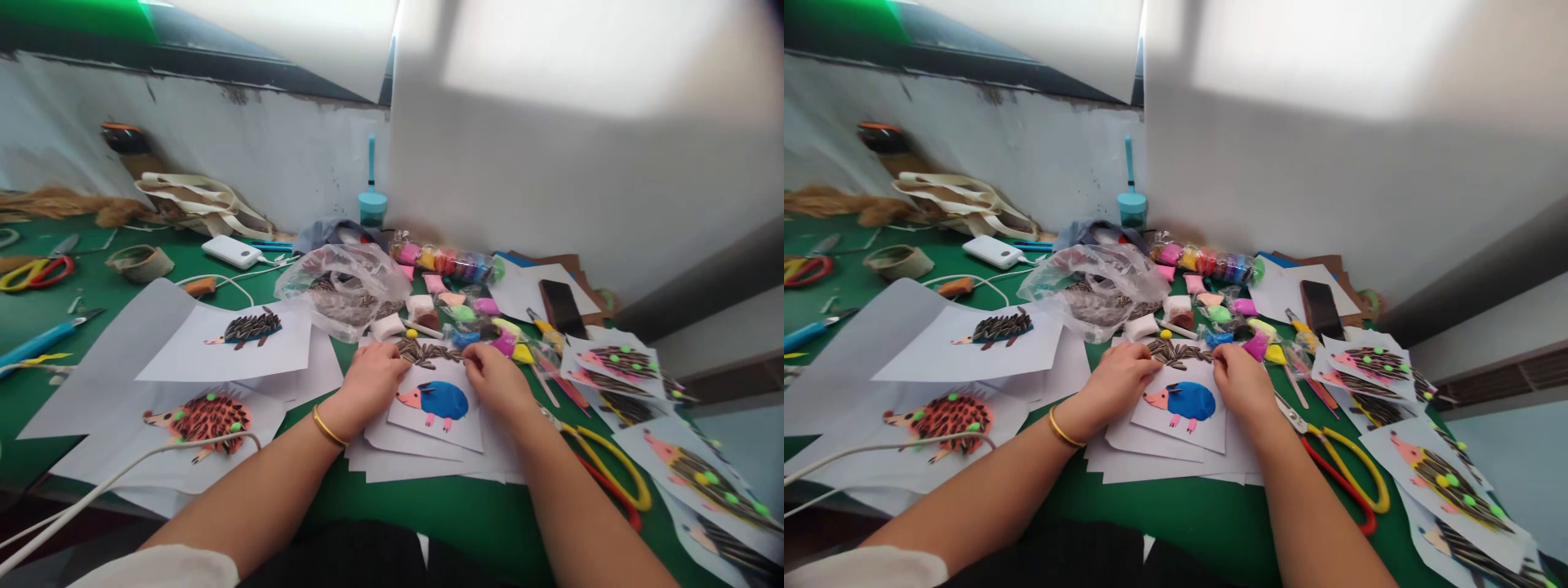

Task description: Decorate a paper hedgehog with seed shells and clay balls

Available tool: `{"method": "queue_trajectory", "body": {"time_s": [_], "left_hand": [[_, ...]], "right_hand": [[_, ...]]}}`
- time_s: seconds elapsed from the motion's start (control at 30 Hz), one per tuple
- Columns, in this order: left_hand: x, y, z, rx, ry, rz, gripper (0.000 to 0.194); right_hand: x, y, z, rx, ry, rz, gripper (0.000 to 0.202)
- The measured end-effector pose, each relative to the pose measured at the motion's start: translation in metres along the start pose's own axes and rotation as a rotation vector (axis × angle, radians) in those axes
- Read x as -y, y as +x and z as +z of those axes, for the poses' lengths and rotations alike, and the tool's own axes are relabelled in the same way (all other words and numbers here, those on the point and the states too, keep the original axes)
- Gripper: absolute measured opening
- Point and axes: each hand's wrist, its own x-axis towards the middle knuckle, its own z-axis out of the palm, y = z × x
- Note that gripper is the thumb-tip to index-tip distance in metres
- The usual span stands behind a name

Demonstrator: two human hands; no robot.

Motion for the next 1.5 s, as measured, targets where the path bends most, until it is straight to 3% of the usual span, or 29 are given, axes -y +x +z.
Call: {"method": "queue_trajectory", "body": {"time_s": [0.23,0.47,0.8,1.03,1.3,1.5], "left_hand": [[-0.001,0.0,0.002,-0.004,0.024,-0.027,0.024],[-0.003,0.001,0.004,-0.017,0.038,-0.062,0.022],[-0.002,0.0,0.0,-0.026,0.011,-0.055,0.019],[0.001,0.0,0.004,-0.025,0.022,-0.076,0.016],[0.0,0.001,0.002,-0.025,0.02,-0.089,0.012],[0.002,0.002,0.003,0.055,-0.089,0.003,0.033]], "right_hand": [[-0.01,0.001,0.004,0.1,0.205,0.072,0.015],[-0.006,0.001,0.003,0.062,0.267,0.025,0.018],[-0.005,-0.001,0.001,0.158,0.319,-0.01,0.015],[-0.015,-0.002,0.0,0.151,0.188,0.004,0.009],[-0.017,0.0,-0.002,0.21,0.149,-0.128,0.007],[-0.015,0.003,0.002,0.177,0.113,-0.092,0.011]]}}
